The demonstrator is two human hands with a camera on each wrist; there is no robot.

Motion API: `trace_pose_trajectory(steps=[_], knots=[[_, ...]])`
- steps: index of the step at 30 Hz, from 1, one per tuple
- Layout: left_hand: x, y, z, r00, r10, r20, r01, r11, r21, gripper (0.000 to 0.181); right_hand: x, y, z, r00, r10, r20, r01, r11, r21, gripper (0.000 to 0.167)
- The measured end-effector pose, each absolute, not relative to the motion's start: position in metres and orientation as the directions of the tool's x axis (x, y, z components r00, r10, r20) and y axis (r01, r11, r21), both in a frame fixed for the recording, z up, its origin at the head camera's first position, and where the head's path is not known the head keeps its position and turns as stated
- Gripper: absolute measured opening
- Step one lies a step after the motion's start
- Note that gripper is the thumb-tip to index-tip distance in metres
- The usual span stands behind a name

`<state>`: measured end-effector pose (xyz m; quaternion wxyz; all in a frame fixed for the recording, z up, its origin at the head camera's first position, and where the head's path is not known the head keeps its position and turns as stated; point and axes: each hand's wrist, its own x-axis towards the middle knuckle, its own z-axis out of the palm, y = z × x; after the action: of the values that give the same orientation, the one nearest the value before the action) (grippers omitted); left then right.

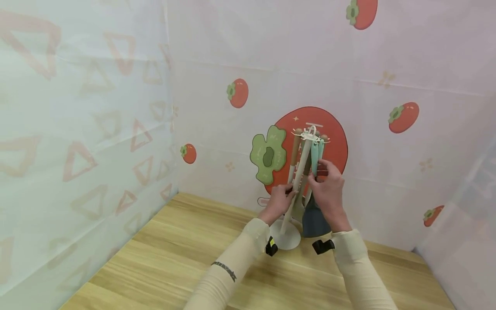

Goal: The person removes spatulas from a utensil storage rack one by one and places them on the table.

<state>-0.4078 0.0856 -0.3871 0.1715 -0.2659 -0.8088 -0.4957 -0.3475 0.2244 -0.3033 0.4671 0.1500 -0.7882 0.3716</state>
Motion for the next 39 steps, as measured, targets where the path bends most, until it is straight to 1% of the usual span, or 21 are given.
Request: trace_pose_trajectory(steps=[8, 14, 22, 29, 35, 39], knots=[[-0.404, 0.089, -0.387, -0.798, 0.216, 0.562, 0.6, 0.37, 0.71, 0.031, -0.347, 0.234, -0.302, -0.528, 0.086, 0.845, -0.594, 0.673, -0.44, 0.039], [-0.406, 0.09, -0.387, -0.803, 0.216, 0.555, 0.594, 0.359, 0.72, 0.033, -0.347, 0.238, -0.3, -0.545, 0.08, 0.834, -0.587, 0.674, -0.448, 0.039], [-0.405, 0.088, -0.388, -0.807, 0.238, 0.541, 0.59, 0.357, 0.724, 0.028, -0.348, 0.242, -0.3, -0.565, 0.073, 0.822, -0.576, 0.678, -0.456, 0.038], [-0.404, 0.089, -0.387, -0.809, 0.238, 0.537, 0.588, 0.348, 0.731, 0.027, -0.348, 0.244, -0.3, -0.555, 0.068, 0.829, -0.575, 0.689, -0.442, 0.038], [-0.405, 0.09, -0.391, -0.783, 0.226, 0.58, 0.62, 0.364, 0.695, 0.023, -0.348, 0.246, -0.3, -0.551, 0.07, 0.831, -0.584, 0.679, -0.445, 0.039], [-0.406, 0.093, -0.394, -0.76, 0.208, 0.616, 0.642, 0.387, 0.662, 0.016, -0.348, 0.248, -0.301, -0.551, 0.07, 0.832, -0.59, 0.672, -0.448, 0.038]])
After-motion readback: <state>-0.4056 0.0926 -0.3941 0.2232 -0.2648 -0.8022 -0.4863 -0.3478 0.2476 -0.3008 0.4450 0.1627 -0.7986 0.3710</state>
